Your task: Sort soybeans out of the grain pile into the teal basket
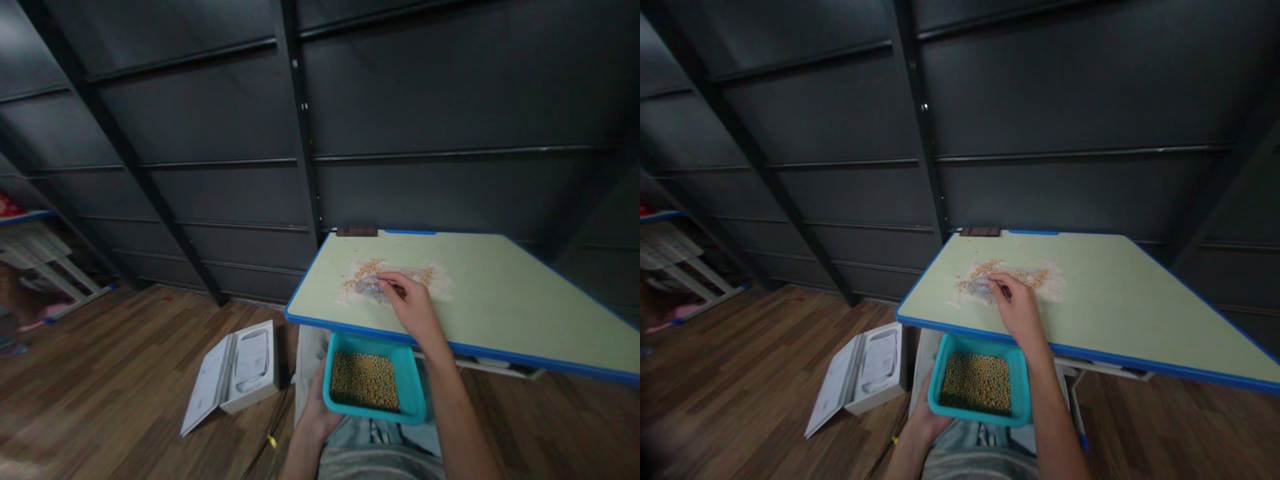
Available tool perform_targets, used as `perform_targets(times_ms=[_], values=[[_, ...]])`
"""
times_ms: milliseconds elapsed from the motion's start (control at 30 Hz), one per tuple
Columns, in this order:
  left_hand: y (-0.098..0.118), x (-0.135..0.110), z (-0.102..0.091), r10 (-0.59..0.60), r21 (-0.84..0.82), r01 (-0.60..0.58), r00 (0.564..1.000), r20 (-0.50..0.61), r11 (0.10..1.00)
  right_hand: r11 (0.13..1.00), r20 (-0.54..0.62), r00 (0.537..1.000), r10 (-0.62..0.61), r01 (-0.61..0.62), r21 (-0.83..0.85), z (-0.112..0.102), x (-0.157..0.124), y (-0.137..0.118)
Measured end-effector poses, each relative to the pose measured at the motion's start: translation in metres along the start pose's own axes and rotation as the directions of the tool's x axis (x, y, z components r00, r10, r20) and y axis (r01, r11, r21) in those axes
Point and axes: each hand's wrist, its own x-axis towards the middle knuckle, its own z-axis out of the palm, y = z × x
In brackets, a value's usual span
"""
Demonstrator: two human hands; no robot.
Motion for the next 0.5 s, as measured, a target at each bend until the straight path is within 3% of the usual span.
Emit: perform_targets(times_ms=[500], values=[[0.0014, -0.0024, -0.0007, -0.038, -0.05, 0.045, 0.992, 0.121, 0.998, 1.0, -0.007, 1.0, -0.001, 0.001, -0.024, -0.0013, -0.0002, -0.0017]])
